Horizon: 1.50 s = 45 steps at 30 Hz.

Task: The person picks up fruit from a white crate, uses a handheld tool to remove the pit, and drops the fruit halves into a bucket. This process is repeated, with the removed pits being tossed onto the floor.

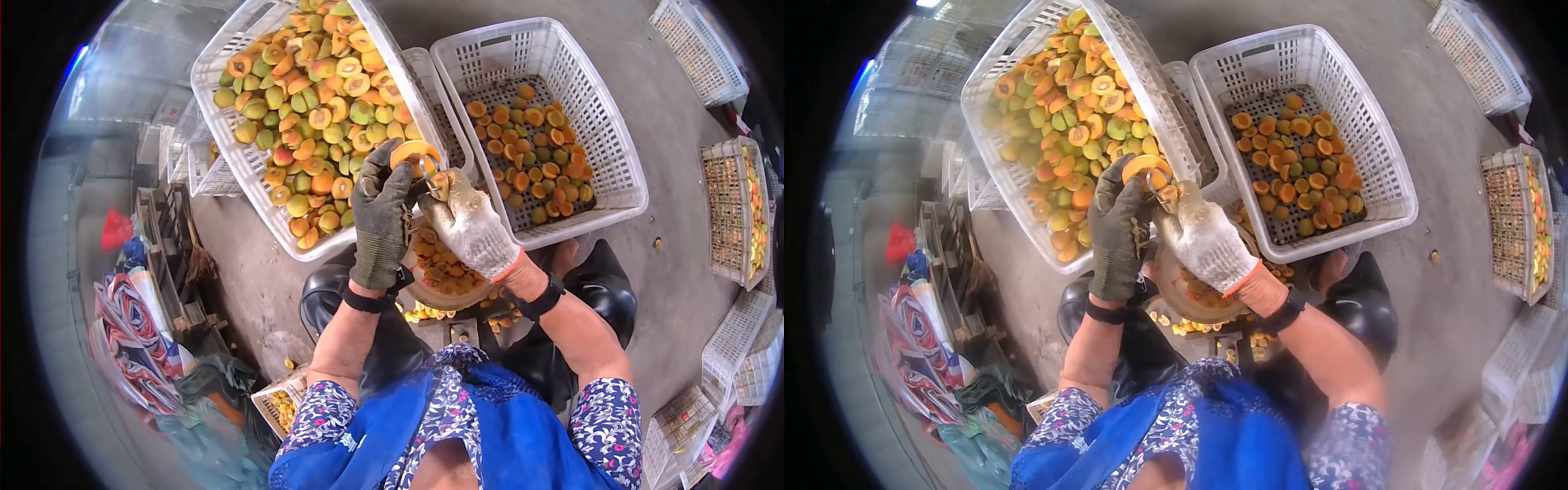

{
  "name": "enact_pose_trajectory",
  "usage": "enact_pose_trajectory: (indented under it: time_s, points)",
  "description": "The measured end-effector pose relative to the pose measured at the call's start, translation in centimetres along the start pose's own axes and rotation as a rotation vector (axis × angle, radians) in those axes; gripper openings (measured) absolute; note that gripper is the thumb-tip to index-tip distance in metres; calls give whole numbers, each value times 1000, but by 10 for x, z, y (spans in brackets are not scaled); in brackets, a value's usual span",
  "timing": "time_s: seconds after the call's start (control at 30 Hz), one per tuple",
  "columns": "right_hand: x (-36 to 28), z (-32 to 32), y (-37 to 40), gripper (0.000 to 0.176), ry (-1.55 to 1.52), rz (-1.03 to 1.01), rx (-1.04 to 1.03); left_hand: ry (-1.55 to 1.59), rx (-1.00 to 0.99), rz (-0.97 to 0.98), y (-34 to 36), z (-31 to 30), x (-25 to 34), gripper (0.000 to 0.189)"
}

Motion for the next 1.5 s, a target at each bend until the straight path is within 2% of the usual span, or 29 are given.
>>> enact_pose_trajectory:
  time_s: [0.1,0.17,0.23,0.33,0.4,0.43,0.5,0.57,0.63,0.7,0.77,0.83,0.87,0.9,0.97,1.03,1.07,1.1,1.13,1.17,1.2,1.27,1.3,1.33,1.37,1.4,1.43,1.47,1.5]
  points:
    - [10,3,4,18,-53,99,35,5,9,-11,4,9,-8,33]
    - [13,0,5,18,-76,112,65,-135,51,133,5,8,-9,32]
    - [-2,6,6,18,177,-117,-50,-122,59,135,6,10,-16,33]
    - [-1,7,6,18,170,-133,-133,-145,64,163,7,7,-13,33]
    - [-4,3,5,18,166,-155,-131,14,-30,-26,11,4,-18,34]
    - [-2,3,4,21,89,-104,-172,13,-25,-25,8,3,-14,34]
    - [-5,9,5,25,2,-51,-220,385,-163,-119,2,14,-7,44]
    - [-8,12,3,20,-174,3,-209,308,-125,-173,-2,13,-9,52]
    - [-1,10,7,15,-277,32,-96,179,-236,-129,-5,15,-15,54]
    - [-10,14,5,19,-171,-128,-259,128,-231,-121,-6,14,-17,56]
    - [-16,5,-4,22,-230,-229,-173,-10,-328,-14,-9,8,-25,57]
    - [8,32,20,15,-1137,1074,-764,-63,-363,18,-9,3,-26,58]
    - [7,34,15,10,-1210,885,-757,-37,-458,10,-7,4,-30,58]
    - [7,29,23,11,-1428,1166,-663,-14,-557,0,-3,7,-32,57]
    - [3,14,27,13,-1343,1315,-849,-44,-562,77,9,5,-26,57]
    - [14,44,43,14,-1023,655,-1077,-62,-514,15,18,-6,-38,55]
    - [4,42,48,18,-514,329,-1290,33,-478,34,16,-11,-41,54]
    - [2,53,70,38,-266,176,-1241,26,-471,46,16,-11,-33,54]
    - [9,46,76,34,-90,495,-1375,-25,-298,74,11,-19,-20,53]
    - [11,44,82,33,68,371,-1439,-71,-126,101,7,-30,-11,53]
    - [27,64,97,31,20,367,-1392,17,-122,-23,-4,-41,-23,55]
    - [36,81,105,30,-19,345,-1355,63,-150,-33,-27,-12,-11,55]
    - [31,72,84,28,-32,354,-1174,98,-201,-45,-38,6,2,57]
    - [29,62,68,27,-46,363,-993,-55,-307,84,-41,23,30,57]
    - [30,60,67,27,-39,360,-987,-207,-407,212,-42,35,52,58]
    - [32,58,66,27,-53,378,-980,-377,-366,325,-62,26,60,49]
    - [35,56,64,26,-67,394,-968,-696,-225,447,-106,-7,47,40]
    - [36,63,71,27,10,203,-1050,-1051,17,731,-130,-38,49,29]
    - [24,50,61,28,129,35,-1156,-1437,178,770,-148,-64,44,26]
Point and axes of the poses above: each hand's wrist, its own y-axis away from the middle knuckle, its own z-axis out of the palm, x = y × z, the point moved 7 cm from there along -y, towards the middle knuckle, and after that the axes turned 7 degrees about -y, right-handed, at the moved point
